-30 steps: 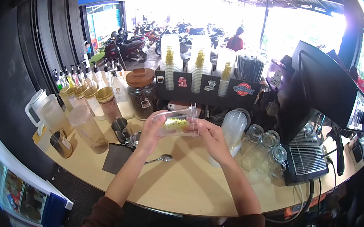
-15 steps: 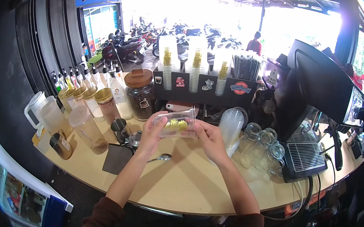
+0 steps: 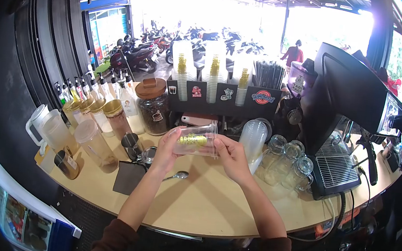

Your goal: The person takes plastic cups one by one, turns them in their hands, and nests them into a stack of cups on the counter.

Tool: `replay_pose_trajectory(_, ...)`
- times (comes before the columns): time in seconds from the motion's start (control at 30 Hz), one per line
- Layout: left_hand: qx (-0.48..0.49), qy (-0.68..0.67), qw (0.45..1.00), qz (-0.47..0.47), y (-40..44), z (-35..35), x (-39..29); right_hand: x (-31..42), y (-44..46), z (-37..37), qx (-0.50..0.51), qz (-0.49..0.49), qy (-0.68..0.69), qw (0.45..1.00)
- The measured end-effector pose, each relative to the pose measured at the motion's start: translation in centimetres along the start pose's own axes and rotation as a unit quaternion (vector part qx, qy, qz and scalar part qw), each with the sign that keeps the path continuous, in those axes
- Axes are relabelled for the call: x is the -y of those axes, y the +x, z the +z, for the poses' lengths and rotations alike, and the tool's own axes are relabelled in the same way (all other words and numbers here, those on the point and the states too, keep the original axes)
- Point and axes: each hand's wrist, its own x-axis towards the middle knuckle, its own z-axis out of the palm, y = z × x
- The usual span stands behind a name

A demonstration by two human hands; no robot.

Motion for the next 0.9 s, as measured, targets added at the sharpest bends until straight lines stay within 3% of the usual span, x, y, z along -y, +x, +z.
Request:
replay_pose_trajectory(0.27,-0.003,-0.023,1.000,0.002,0.1,0.2,0.1,-0.4,0.0,0.1,-0.010,-0.013,-0.028,0.999)
replay_pose_trajectory(0.37,-0.005,0.031,0.999,0.029,-0.4,0.9,-0.7,-0.3,-0.2,0.2,-0.017,-0.012,-0.068,0.997)
replay_pose_trajectory(0.47,-0.015,0.023,0.998,0.055,-0.5,2.2,-0.7,-1.7,-0.1,-0.2,-0.021,-0.024,0.000,1.000)
replay_pose_trajectory(0.53,-0.033,-0.110,0.986,0.122,-0.1,2.7,0.7,-2.6,-0.2,0.2,-0.038,-0.045,0.000,0.998)
replay_pose_trajectory(0.63,-0.022,-0.140,0.979,0.147,0.3,3.8,1.9,-2.8,-1.0,1.5,-0.020,-0.032,0.059,0.998)
replay_pose_trajectory(0.73,-0.008,-0.045,0.986,0.161,0.6,4.1,0.8,-1.2,-1.1,1.0,-0.015,-0.008,0.050,0.999)
replay_pose_trajectory(0.8,0.017,-0.005,0.984,0.176,0.7,4.4,-0.7,1.4,-1.3,0.4,-0.034,0.085,-0.177,0.980)
replay_pose_trajectory(0.83,0.038,0.037,0.980,0.190,1.0,4.6,-1.4,3.1,-1.2,0.4,-0.038,0.083,-0.179,0.980)
replay_pose_trajectory(0.9,0.037,0.096,0.965,0.243,2.0,4.9,-2.3,6.1,-0.8,0.3,-0.099,0.069,-0.430,0.895)
